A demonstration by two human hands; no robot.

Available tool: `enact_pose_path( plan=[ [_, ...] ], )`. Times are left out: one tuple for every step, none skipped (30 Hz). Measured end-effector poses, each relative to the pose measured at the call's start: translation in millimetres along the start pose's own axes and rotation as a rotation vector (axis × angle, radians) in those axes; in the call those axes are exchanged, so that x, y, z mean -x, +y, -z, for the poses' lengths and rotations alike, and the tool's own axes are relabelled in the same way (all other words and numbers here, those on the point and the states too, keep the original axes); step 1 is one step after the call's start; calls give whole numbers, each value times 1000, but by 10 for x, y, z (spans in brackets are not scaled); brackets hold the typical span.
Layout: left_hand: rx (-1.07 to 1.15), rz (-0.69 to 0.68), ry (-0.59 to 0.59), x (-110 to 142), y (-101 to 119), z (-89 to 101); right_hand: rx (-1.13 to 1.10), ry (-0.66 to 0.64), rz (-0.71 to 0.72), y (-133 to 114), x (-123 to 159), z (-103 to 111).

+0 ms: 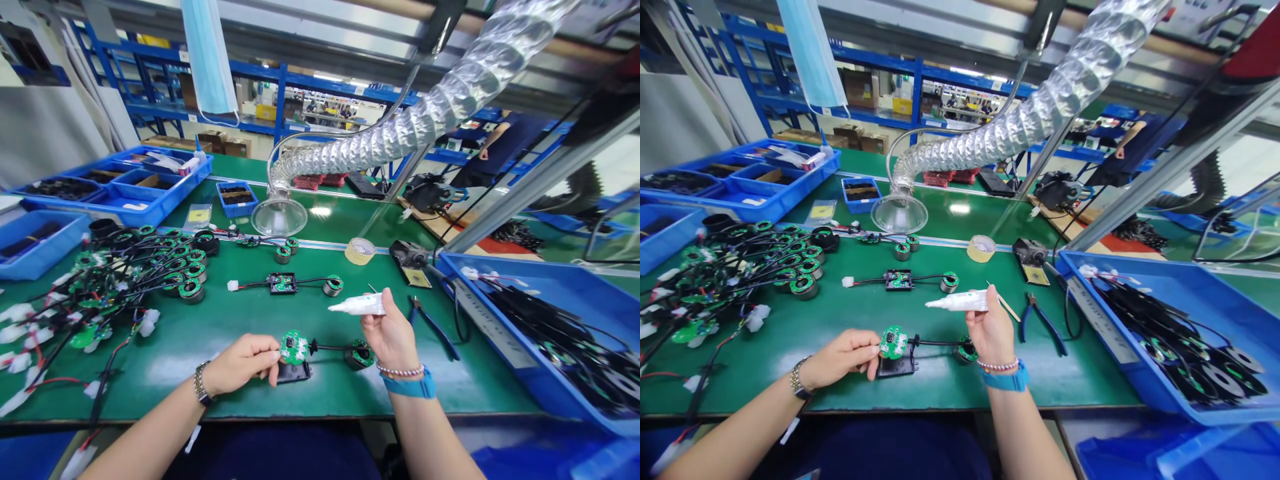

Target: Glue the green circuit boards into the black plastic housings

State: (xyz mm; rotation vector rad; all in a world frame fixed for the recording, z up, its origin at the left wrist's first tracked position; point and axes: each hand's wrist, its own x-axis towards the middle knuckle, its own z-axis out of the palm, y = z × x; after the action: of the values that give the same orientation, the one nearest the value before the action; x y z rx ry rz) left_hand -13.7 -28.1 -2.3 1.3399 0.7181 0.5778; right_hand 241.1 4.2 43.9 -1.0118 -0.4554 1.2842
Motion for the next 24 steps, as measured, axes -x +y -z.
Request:
enact_pose_path(
  plan=[
    [-5,2,-1,1,2,-1,-36,-35,-11,4,-1,11],
    [-12,3,-4,1,2,-1,-71,-79,-24,9,2,17],
    [-18,3,-7,1,2,0,-95,-121,-40,18,12,16],
    [-21,3,-9,1,1,0,-104,-153,-58,31,27,6],
    [-21,1,-10,1,-1,1,-98,-167,-76,48,50,-11],
    [-18,-1,-11,1,-4,0,-83,-160,-87,67,79,-34],
    [-13,-3,-11,1,-7,-1,-59,-139,-87,88,114,-60],
    [-5,-4,-10,2,-10,-4,-28,-115,-73,108,156,-85],
    [4,-3,-10,4,-13,-9,9,-95,-38,125,202,-105],
    [14,-2,-10,6,-16,-14,55,-84,16,139,254,-117],
    [23,-1,-11,9,-17,-21,106,-85,89,148,307,-119],
    [33,0,-12,11,-19,-28,163,-98,175,154,362,-110],
    [43,-1,-13,14,-19,-36,220,-120,268,155,415,-91],
    [50,-4,-15,16,-20,-43,275,-149,361,154,466,-65],
    [56,-9,-17,18,-20,-50,326,-183,446,149,512,-36],
    [59,-15,-20,20,-20,-56,378,-220,521,142,554,-7],
    [59,-22,-23,22,-18,-60,433,-255,588,133,591,20],
    [55,-28,-26,25,-17,-63,495,-284,647,121,624,41],
    [50,-34,-28,27,-14,-65,558,-302,706,108,651,58],
    [42,-39,-29,29,-11,-66,620,-313,767,95,674,69],
    [35,-42,-29,32,-7,-66,675,-312,827,82,694,77],
    [28,-44,-29,34,-4,-65,722,-307,883,72,709,83],
    [23,-44,-29,35,-2,-64,757,-301,932,65,722,88],
    [19,-44,-31,37,0,-63,782,-298,969,61,731,91]
  ],
)
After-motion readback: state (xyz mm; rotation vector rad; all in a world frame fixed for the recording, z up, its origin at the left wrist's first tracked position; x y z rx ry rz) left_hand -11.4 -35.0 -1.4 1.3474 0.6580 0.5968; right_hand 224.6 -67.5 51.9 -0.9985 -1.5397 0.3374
